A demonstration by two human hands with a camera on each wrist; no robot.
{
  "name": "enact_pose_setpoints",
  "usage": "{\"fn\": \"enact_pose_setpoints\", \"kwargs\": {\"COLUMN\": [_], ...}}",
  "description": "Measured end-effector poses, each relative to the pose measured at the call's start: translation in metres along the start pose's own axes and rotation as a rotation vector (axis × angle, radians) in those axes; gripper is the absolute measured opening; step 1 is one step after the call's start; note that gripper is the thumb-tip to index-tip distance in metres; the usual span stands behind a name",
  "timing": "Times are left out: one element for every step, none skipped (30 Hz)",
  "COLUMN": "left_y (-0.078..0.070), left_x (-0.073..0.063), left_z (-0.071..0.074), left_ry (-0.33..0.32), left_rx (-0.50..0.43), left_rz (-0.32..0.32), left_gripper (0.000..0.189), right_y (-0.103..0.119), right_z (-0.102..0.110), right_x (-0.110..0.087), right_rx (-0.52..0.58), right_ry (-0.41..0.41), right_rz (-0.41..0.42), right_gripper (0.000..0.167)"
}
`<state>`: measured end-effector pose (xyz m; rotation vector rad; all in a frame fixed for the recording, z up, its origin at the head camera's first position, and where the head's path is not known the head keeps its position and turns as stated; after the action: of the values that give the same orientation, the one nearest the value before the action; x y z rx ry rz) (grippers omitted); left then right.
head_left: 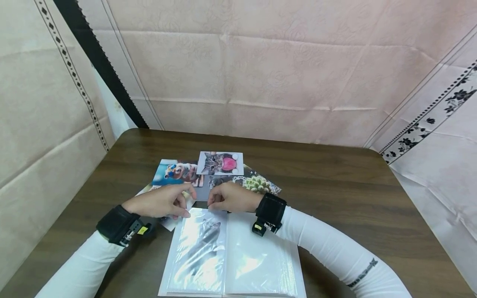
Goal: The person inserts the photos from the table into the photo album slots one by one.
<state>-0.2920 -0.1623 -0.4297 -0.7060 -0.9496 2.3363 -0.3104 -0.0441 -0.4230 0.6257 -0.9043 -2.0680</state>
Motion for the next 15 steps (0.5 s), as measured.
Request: {"fn": "enact_pose_setpoints", "kwargs": {"left_y": [0.0002, 0.0003, 0.0004, 0.0005, 0.0004, 0.0002, -0.0001, -0.0006, -0.0011, -0.0015, -0.0019, -0.0022, -0.0023, -0.0024, -0.0024], "left_x": [-0.0005, -0.001, -0.0014, -0.0017, -0.0017, -0.0017, -0.0015, -0.0012, -0.0009, -0.0006, -0.0003, 0.0, 0.0003, 0.0005, 0.0008], "left_z": [-0.0005, -0.0008, -0.001, -0.0011, -0.0012, -0.0011, -0.0009, -0.0007, -0.0007, -0.0007, -0.0008, -0.0009, -0.0011, -0.0012, -0.0013], "left_ry": [0.001, 0.001, 0.001, 0.002, 0.002, 0.002, 0.001, 0.002, 0.002, 0.004, 0.006, 0.008, 0.011, 0.013, 0.014], "left_rx": [0.0, 0.001, 0.002, 0.004, 0.008, 0.009, 0.011, 0.014, 0.016, 0.018, 0.018, 0.017, 0.016, 0.015, 0.013], "left_rz": [-0.001, -0.002, -0.003, -0.004, -0.005, -0.006, -0.006, -0.008, -0.01, -0.011, -0.012, -0.012, -0.013, -0.013, -0.013], "left_gripper": [0.046, 0.046, 0.045, 0.045, 0.044, 0.043, 0.042, 0.041, 0.04, 0.039, 0.038, 0.036, 0.035, 0.034, 0.033], "right_y": [0.0007, 0.0013, 0.0019, 0.0024, 0.0028, 0.0027, 0.0029, 0.0029, 0.0031, 0.0037, 0.004, 0.0045, 0.0055, 0.0062, 0.007], "right_z": [-0.0007, -0.0013, -0.0016, -0.0017, -0.0015, -0.0011, -0.0005, 0.0, 0.0006, 0.001, 0.0014, 0.0018, 0.0021, 0.0024, 0.0027], "right_x": [0.0001, 0.0001, 0.0, 0.0, 0.0, 0.0, -0.0001, -0.0002, -0.0004, -0.0008, -0.0012, -0.0016, -0.0023, -0.0028, -0.0036], "right_rx": [-0.002, -0.002, 0.0, 0.0, 0.0, 0.001, 0.002, 0.003, 0.005, 0.005, 0.006, 0.008, 0.008, 0.009, 0.009], "right_ry": [0.001, 0.003, 0.002, 0.001, -0.002, -0.006, -0.01, -0.013, -0.015, -0.016, -0.017, -0.016, -0.016, -0.017, -0.018], "right_rz": [0.005, 0.009, 0.013, 0.017, 0.019, 0.02, 0.02, 0.021, 0.022, 0.024, 0.025, 0.026, 0.027, 0.03, 0.031], "right_gripper": [0.005, 0.005, 0.006, 0.006, 0.007, 0.007, 0.008, 0.008, 0.009, 0.009, 0.01, 0.01, 0.011, 0.011, 0.012]}}
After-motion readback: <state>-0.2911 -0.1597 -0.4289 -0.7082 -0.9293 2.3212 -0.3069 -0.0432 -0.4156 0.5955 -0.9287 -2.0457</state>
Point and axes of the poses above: each hand's wrist, its own x-axis towards the middle knuckle, its own z-axis out of the back of the hand, y = z × x, the point moved 10 cm from there along x, towards the middle knuckle, and after that the axes turned 3 degrees about x, right-handed, at the moved point
